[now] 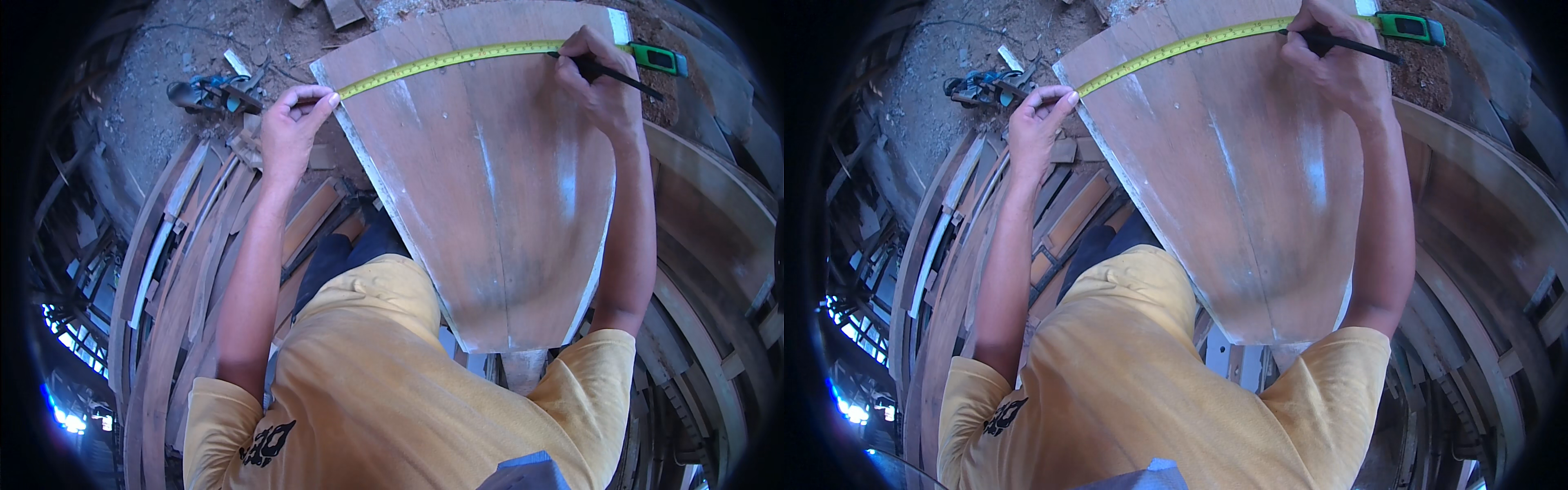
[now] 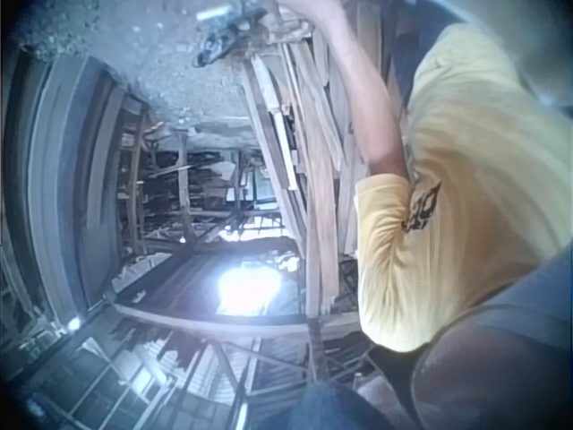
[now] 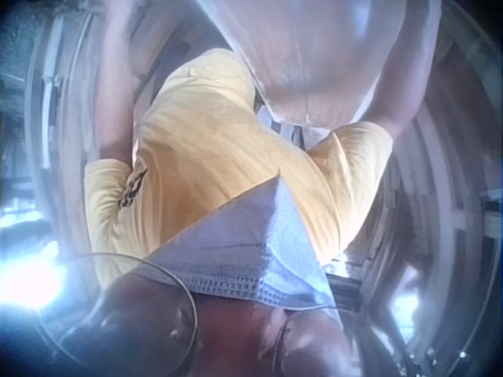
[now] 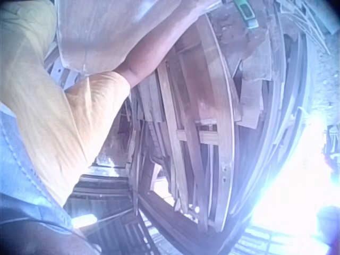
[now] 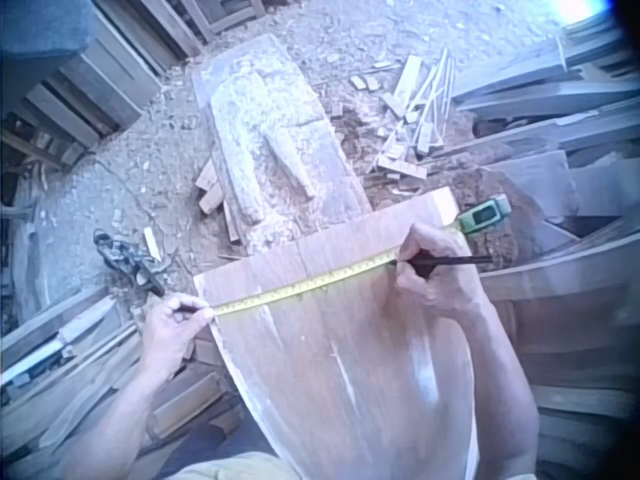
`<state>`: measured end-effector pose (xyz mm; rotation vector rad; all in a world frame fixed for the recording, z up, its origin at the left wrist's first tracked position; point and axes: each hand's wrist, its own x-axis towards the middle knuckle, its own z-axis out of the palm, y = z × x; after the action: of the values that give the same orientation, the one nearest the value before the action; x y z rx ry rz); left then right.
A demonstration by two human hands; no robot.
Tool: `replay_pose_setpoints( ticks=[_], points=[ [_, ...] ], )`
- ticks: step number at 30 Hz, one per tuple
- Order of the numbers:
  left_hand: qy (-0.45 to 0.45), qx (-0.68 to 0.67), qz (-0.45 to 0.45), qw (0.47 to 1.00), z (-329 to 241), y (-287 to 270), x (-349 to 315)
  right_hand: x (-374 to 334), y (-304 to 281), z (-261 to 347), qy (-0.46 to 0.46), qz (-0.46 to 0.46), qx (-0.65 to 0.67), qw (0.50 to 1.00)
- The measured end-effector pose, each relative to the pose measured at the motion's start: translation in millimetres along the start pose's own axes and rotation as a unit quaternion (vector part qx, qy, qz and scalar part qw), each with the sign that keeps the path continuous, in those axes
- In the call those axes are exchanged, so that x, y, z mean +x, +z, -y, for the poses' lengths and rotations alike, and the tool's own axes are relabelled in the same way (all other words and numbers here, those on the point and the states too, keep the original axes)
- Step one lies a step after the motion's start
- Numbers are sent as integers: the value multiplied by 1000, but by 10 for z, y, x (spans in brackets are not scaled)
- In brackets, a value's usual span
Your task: The person measures and marks a wooden board with a tape measure and pencil, secures a wooden guide onto it with a hammer, and cuts the board using a circular saw. Then, the person removes the guide using a hammer and checks the edges with an L-square ruler.
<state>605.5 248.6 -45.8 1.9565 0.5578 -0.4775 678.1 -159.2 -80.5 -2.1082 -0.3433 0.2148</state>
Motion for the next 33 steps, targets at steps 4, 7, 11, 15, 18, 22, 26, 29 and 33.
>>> replay_pose_setpoints(
  ticks=[4, 7, 11, 15, 18, 22, 26, 29, 33],
  points=[
    [1, 6, 1, 1000, 14, -6, 6, -12, -22, -26, 0, 10, 2, 1000],
    [-14, -2, 11, 1000, -8, 2, -6, -15, -14, -29, -6, -2, 2, 1000],
    [-20, 6, 6, 1000, -46, 18, -17, -27, -12, -23, -11, 0, -4, 1000],
    [-10, -2, 4, 1000, 13, -12, 3, -26, -5, -68, -36, -1, 5, 999],
    [-21, -7, 7, 1000, -14, 13, -7, -36, -21, -21, 24, 10, -9, 1000],
    [-23, 3, 8, 1000, -32, 28, -3, -40, -1, -71, -60, -16, 2, 998],
    [-28, 7, 3, 1000, -51, 5, -23, -21, 15, -29, -19, 0, 3, 1000],
    [-27, -3, 9, 1000, -59, 21, -1, -24, -31, -76, -59, 3, 5, 998],
    [-3, -35, 3, 999, 71, -4, 34, -53, -62, 40, 47, -28, 102, 993]
  ],
)
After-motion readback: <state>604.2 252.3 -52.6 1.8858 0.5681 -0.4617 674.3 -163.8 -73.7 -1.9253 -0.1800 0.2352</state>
